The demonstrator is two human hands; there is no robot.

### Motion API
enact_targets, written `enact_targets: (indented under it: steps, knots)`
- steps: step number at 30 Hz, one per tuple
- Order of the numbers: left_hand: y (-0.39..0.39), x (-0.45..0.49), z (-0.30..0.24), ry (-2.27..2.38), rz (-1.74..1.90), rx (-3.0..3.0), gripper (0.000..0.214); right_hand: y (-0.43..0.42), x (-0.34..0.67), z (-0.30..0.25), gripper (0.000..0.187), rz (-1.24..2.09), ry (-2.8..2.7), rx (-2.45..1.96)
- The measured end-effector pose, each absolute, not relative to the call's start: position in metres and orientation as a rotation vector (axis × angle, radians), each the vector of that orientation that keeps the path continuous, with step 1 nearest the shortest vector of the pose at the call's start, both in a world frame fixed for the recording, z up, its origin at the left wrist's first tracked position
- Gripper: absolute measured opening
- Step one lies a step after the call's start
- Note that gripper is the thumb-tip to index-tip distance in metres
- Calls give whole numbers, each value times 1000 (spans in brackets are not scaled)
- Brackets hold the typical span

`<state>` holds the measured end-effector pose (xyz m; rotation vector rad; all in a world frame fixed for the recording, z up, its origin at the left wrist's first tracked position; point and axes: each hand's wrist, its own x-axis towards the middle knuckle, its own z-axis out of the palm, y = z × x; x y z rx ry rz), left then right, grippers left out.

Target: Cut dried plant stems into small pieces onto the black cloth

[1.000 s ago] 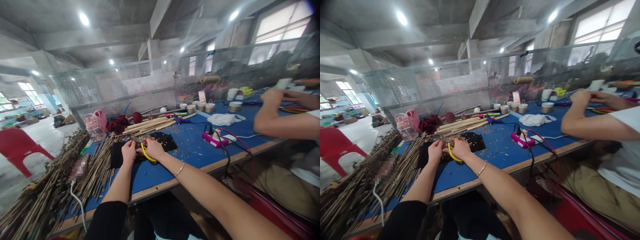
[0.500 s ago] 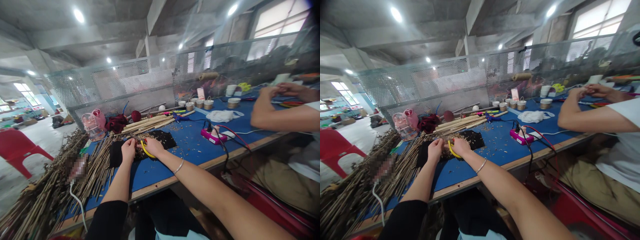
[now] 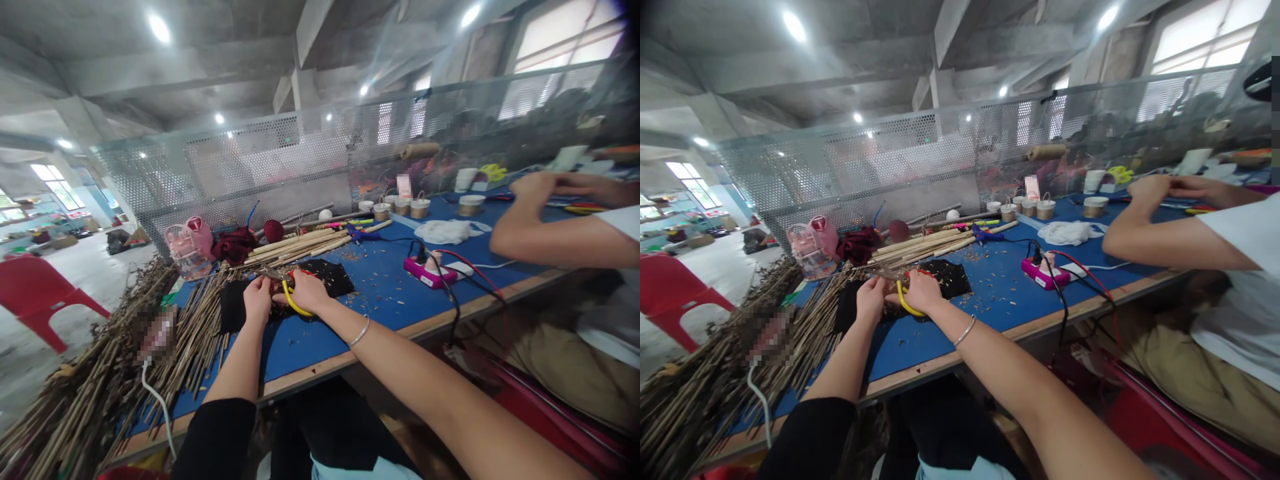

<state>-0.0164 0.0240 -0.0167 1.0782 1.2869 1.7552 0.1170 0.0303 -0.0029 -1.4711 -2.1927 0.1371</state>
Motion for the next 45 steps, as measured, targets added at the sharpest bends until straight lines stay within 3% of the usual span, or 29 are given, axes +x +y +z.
enact_targets:
  steps: [9, 31, 40, 45]
  knots:
    - [19, -17, -14, 1458, 1764, 1177, 19, 32, 118, -4, 72, 57, -2212, -1375]
    - [9, -19, -4, 1940, 1559, 1528, 32, 27, 118, 4, 67, 277, -2274, -1520]
    - [2, -13, 1, 2173, 1190, 1556, 19, 33, 123, 20, 73, 140, -2377, -1574]
    - [-7, -16, 36, 2408, 722, 1990, 29, 54, 154, 52, 62, 234, -2618, -1482]
